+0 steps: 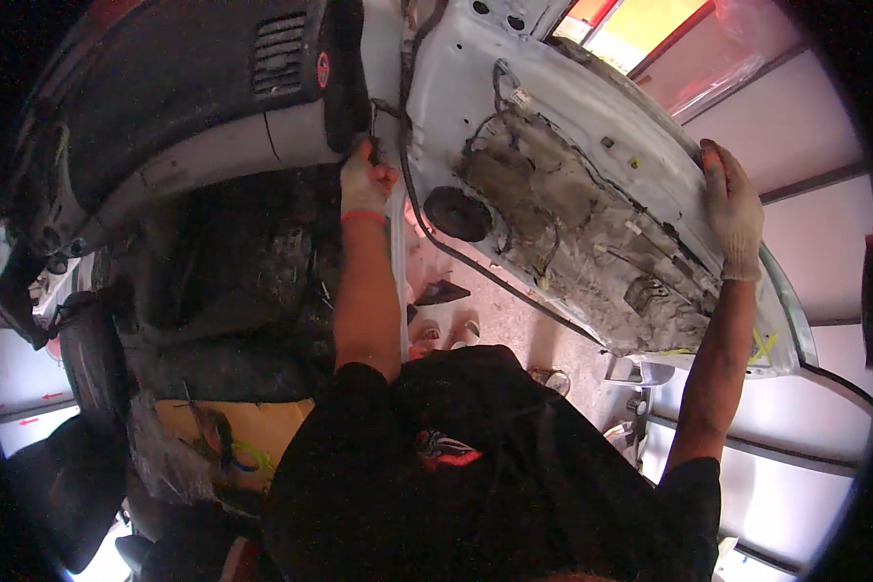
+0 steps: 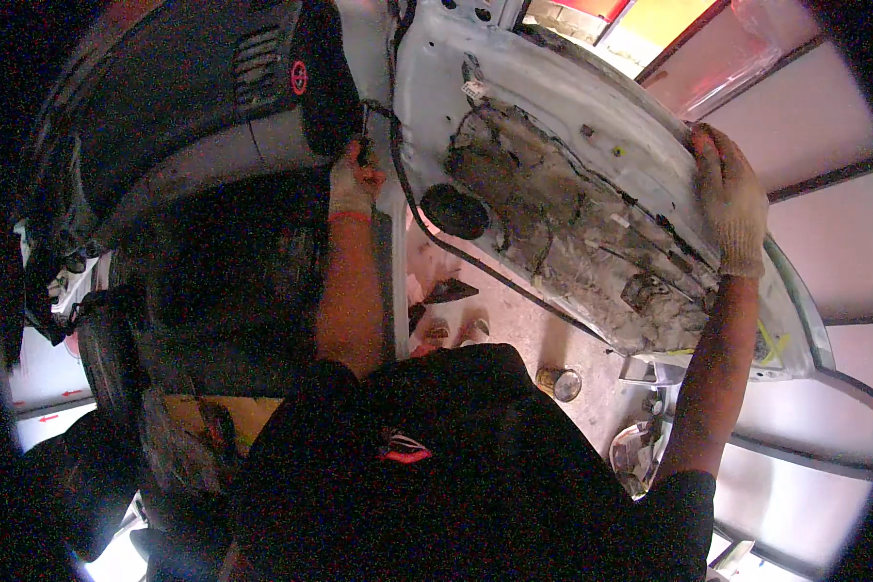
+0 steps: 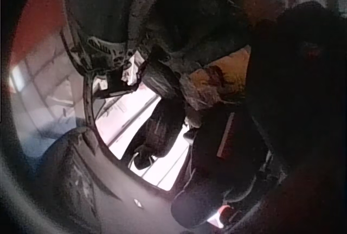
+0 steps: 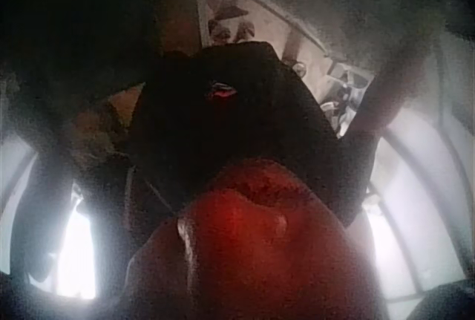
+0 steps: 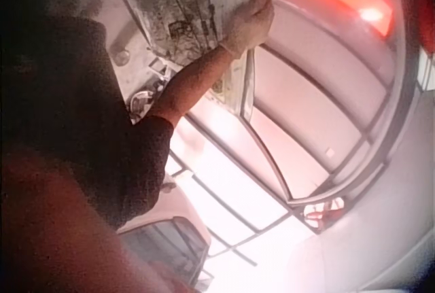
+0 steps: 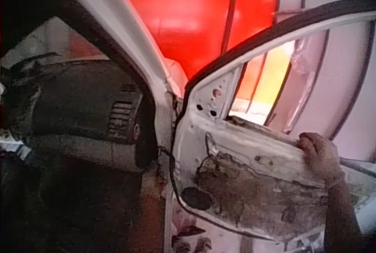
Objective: The person is repairing the interior paneling and seals of a white car door using a screwdriver.
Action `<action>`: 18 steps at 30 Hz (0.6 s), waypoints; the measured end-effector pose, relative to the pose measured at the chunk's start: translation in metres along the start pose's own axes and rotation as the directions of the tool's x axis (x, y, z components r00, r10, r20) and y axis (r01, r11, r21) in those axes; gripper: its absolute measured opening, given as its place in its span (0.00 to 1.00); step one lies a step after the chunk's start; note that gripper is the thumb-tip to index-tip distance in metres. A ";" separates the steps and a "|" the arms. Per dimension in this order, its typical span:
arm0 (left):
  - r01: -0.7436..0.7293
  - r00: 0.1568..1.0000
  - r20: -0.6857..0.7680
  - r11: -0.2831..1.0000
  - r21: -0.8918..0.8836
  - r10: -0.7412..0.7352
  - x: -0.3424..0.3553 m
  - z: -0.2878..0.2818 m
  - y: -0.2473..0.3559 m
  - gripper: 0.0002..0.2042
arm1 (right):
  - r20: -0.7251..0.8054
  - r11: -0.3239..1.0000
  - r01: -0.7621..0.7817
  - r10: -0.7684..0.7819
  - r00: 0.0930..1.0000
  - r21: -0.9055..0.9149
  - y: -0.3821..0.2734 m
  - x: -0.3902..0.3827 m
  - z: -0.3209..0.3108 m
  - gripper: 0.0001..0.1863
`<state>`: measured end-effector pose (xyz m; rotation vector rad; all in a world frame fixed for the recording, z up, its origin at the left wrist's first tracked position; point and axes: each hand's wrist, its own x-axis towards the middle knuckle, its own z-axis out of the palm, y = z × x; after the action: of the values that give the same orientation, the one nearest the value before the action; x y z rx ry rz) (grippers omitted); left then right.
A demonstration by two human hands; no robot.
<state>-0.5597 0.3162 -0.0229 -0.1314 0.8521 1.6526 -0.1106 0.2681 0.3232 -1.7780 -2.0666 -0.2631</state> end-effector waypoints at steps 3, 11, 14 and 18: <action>-0.119 0.993 -0.002 0.982 0.148 0.121 -0.001 0.003 -0.010 0.11 | -0.001 1.000 -0.016 0.016 1.000 0.004 0.001 0.002 0.003 0.29; -0.506 0.735 0.174 0.359 0.784 0.655 -0.008 0.002 -0.027 0.12 | -0.049 1.000 0.009 -0.009 0.999 0.013 -0.001 -0.001 0.002 0.27; -0.334 0.940 0.084 0.835 0.437 0.332 -0.004 0.000 -0.016 0.11 | -0.042 1.000 0.016 -0.017 0.999 -0.007 -0.001 0.000 0.002 0.27; 0.000 0.992 0.126 0.994 -0.107 0.014 0.017 -0.019 0.002 0.09 | -0.106 0.999 0.032 -0.029 0.994 0.023 -0.004 0.001 -0.002 0.27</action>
<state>-0.5729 0.3185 -0.0441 -0.0967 0.6687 1.6950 -0.1139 0.2679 0.3260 -1.6819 -2.0151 -0.3316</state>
